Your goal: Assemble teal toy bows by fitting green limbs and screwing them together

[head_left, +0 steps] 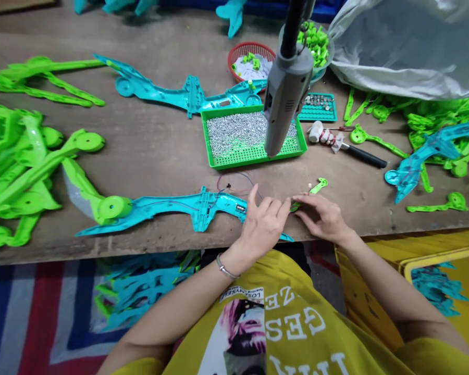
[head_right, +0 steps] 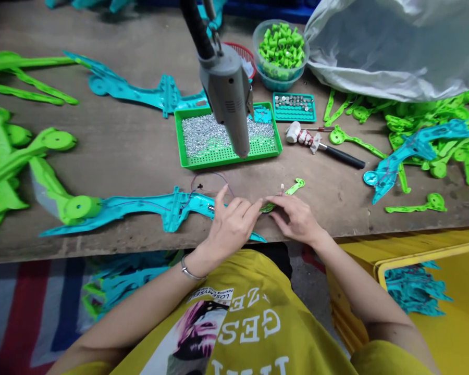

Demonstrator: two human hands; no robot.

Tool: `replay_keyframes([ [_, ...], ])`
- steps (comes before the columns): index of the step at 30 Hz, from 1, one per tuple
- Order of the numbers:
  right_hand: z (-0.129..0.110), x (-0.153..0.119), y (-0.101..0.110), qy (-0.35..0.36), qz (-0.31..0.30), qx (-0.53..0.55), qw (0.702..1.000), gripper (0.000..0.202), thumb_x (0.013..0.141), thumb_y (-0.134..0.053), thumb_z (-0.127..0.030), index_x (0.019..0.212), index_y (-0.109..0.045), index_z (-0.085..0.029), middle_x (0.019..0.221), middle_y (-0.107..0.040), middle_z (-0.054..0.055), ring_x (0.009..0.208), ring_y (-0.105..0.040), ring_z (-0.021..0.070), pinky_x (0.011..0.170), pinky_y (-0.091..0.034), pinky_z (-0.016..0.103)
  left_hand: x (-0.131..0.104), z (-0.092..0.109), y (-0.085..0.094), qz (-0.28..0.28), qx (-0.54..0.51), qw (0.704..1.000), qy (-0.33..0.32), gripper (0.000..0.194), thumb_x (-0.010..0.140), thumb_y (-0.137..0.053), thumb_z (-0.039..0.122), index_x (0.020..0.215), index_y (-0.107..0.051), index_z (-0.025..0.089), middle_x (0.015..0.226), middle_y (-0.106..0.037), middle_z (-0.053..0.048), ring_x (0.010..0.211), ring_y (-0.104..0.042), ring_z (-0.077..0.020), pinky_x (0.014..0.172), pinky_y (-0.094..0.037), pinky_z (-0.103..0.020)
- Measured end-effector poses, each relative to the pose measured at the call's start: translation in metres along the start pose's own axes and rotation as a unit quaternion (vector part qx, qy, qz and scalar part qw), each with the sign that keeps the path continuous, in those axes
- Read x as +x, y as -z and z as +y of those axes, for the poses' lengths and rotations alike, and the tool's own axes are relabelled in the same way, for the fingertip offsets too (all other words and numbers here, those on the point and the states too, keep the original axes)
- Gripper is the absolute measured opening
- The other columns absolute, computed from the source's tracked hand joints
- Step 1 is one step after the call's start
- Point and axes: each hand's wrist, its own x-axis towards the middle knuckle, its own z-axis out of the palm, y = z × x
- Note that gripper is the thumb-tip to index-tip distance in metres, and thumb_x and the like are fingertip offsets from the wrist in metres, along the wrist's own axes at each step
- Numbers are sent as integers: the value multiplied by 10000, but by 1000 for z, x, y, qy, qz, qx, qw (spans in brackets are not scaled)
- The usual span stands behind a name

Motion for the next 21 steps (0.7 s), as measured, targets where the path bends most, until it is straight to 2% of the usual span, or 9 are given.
replay_keyframes([
  [2,-2,2,3,-25,0,4,1000,491,881,-643,-130,1349,-545,-245,1130,-754,77,1016,-725,221,915,-603,403,-1,1,-2,-8,-12,1000,8,252,999,-505,214,1188,-646,125,844,-677,-43,832,-630,-199,1122,-363,-593],
  [5,0,5,9,-16,-4,-34,999,444,881,-635,-134,1304,-566,-248,1021,-763,57,936,-704,229,857,-579,417,-1,1,-6,-26,-31,999,-2,246,998,-522,257,1182,-650,154,906,-680,-48,858,-632,-201,1117,-372,-593],
  [11,2,8,14,-35,-28,-83,995,312,908,-631,-164,1208,-611,-249,866,-756,26,777,-650,214,729,-496,380,-4,-1,-12,-74,-37,996,-22,325,956,-559,162,1274,-620,187,941,-669,-48,941,-625,-218,1121,-391,-565],
  [17,-6,10,6,-169,-20,-41,985,194,892,-638,-207,1086,-642,-219,871,-761,46,756,-690,205,757,-527,385,-5,-1,-13,-103,-18,993,-47,352,969,-528,169,1313,-593,134,959,-671,-69,948,-615,-226,1109,-419,-535],
  [21,-12,13,0,-275,-11,15,961,213,835,-657,-183,1046,-638,-204,793,-732,20,646,-683,160,655,-558,307,-1,0,-8,-132,7,988,-83,380,980,-489,161,1344,-561,77,967,-666,-78,956,-615,-229,1090,-440,-475],
])
